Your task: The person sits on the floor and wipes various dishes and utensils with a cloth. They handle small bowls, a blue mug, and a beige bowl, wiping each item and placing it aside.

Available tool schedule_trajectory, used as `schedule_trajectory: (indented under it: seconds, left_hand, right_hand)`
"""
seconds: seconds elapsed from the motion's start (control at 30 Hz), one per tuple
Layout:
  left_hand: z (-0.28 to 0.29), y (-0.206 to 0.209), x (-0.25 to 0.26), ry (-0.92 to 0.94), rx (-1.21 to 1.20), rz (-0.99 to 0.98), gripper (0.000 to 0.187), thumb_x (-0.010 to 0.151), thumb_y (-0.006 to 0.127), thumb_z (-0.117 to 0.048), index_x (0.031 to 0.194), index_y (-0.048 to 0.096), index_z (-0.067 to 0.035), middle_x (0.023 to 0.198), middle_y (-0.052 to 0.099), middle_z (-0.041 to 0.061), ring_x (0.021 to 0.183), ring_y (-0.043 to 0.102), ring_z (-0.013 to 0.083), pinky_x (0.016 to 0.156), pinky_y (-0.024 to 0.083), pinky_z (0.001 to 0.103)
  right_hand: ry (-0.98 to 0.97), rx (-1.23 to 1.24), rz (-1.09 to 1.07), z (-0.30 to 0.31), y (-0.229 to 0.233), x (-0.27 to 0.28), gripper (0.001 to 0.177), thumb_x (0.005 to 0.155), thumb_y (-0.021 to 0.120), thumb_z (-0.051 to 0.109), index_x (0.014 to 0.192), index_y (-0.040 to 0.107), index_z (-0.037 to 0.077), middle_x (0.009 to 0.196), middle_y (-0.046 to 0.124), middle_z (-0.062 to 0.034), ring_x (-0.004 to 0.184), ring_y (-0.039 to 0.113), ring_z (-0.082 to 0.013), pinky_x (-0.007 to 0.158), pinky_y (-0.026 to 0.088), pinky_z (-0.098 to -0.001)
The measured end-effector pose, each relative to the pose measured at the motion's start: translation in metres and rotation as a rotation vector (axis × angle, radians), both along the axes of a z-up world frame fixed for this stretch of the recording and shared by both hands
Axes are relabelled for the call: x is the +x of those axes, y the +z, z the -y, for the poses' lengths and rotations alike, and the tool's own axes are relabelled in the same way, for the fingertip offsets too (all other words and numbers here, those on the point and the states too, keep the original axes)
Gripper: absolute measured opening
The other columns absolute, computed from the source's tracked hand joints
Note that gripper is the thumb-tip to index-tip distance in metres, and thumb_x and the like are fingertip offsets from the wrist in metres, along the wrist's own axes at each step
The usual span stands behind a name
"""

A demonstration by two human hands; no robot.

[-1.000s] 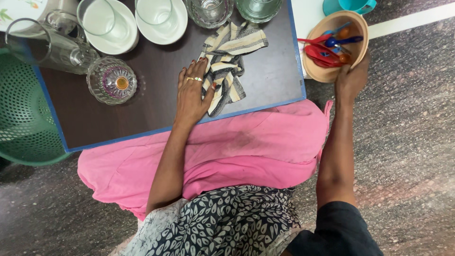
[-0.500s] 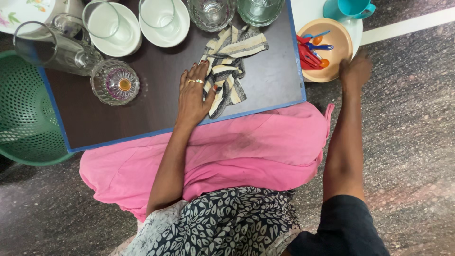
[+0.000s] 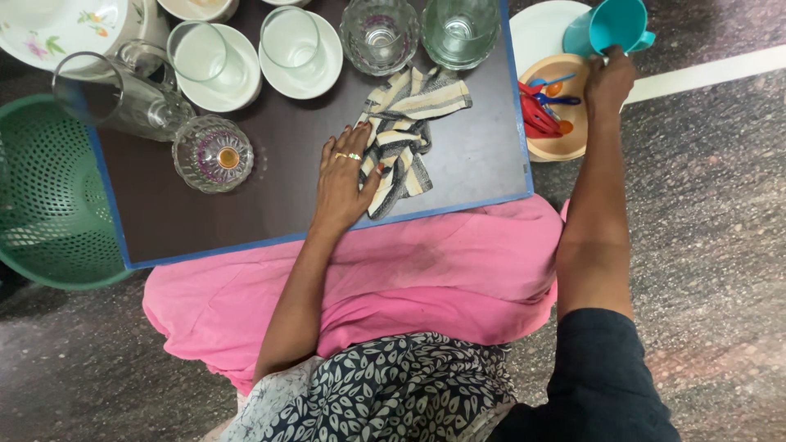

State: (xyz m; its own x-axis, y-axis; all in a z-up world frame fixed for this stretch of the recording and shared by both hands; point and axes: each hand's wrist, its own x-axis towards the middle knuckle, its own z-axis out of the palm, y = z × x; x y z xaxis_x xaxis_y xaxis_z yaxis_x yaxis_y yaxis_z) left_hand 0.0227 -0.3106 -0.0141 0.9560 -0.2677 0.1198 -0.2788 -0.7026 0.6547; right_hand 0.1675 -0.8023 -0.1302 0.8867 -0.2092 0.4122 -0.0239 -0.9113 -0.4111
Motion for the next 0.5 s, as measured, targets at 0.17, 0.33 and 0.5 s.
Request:
schedule_trajectory:
  seconds: [0.17, 0.33, 0.5]
  left_hand:
    - [-0.001, -0.002, 0.0, -0.003, 0.003, 0.006, 0.067, 0.096, 0.066, -0.023, 0.154, 0.04, -0.001, 0.154, 0.049, 0.022, 0.147, 0.04, 0.0389, 0.125, 0.022, 0.052]
    - [-0.002, -0.004, -0.001, 0.002, -0.018, 0.001, 0.068, 0.095, 0.067, -0.023, 0.154, 0.041, -0.001, 0.155, 0.049, 0.022, 0.148, 0.041, 0.0389, 0.125, 0.022, 0.052]
    - [-0.006, -0.009, -0.007, 0.056, -0.079, 0.084, 0.067, 0.094, 0.074, -0.025, 0.151, 0.045, -0.003, 0.155, 0.046, 0.024, 0.147, 0.041, 0.0394, 0.125, 0.024, 0.051]
  right_hand:
    - [-0.002, 0.518, 0.181, 0.008, 0.011, 0.004, 0.019, 0.11, 0.071, 0.016, 0.109, 0.069, -0.003, 0.089, 0.061, -0.008, 0.081, 0.051, -0.0193, 0.072, 0.046, -0.0391]
    - [0.081, 1.128, 0.003, 0.016, 0.069, -0.015, 0.056, 0.107, 0.062, 0.061, 0.118, 0.065, 0.006, 0.096, 0.07, -0.0074, 0.089, 0.073, -0.0175, 0.08, 0.063, -0.036]
    - [0.41, 1.245, -0.038, -0.015, 0.153, -0.065, 0.075, 0.1, 0.052, 0.067, 0.138, 0.057, 0.003, 0.12, 0.07, -0.0093, 0.114, 0.071, -0.0229, 0.101, 0.061, -0.0412]
